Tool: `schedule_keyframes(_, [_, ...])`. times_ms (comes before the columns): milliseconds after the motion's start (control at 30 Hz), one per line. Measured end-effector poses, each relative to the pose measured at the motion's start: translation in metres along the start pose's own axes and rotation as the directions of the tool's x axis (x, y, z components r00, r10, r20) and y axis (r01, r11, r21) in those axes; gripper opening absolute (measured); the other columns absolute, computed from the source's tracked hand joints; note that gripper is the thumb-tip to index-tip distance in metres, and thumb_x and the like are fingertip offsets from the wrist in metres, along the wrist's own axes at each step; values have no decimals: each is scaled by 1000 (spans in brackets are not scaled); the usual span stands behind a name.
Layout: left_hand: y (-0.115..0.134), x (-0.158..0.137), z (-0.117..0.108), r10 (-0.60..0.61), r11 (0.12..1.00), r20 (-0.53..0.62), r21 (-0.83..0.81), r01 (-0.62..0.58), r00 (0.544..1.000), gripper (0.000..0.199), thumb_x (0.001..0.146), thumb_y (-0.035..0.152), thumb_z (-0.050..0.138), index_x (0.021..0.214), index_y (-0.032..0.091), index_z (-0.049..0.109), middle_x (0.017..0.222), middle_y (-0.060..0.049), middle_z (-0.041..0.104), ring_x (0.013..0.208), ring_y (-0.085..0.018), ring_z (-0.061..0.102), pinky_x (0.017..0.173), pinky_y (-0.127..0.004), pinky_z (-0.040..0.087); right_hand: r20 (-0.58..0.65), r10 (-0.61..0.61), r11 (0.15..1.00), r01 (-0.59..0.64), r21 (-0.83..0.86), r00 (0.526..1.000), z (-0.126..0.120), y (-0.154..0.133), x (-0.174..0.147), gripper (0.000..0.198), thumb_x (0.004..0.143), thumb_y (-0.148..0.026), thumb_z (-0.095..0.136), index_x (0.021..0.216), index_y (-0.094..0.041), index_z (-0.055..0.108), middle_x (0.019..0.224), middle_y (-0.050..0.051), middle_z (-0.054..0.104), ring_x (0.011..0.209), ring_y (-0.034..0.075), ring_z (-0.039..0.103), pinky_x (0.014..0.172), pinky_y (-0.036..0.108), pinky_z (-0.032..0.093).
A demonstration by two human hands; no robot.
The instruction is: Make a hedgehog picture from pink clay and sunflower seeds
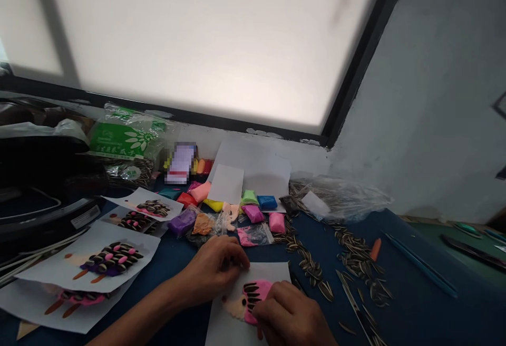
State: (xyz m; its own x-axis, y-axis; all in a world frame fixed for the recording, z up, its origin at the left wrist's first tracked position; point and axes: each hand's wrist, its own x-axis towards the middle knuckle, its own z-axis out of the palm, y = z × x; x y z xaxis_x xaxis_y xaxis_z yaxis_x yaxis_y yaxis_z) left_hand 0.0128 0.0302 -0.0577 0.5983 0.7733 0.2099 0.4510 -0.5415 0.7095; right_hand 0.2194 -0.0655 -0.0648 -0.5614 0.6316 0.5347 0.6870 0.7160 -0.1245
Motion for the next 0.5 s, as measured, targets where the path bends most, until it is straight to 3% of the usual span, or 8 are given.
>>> schedule_keyframes(500, [-5, 0, 4, 17, 1000, -33, 4, -17, 999, 24, 74, 9, 58, 80, 23, 77, 82, 0, 70, 80, -19, 61, 75, -29, 44, 29, -23, 992, 26, -121, 999, -1, -2, 2, 20, 87, -5, 52, 85, -22, 62, 72, 0, 58, 60, 13, 53, 53, 23, 35])
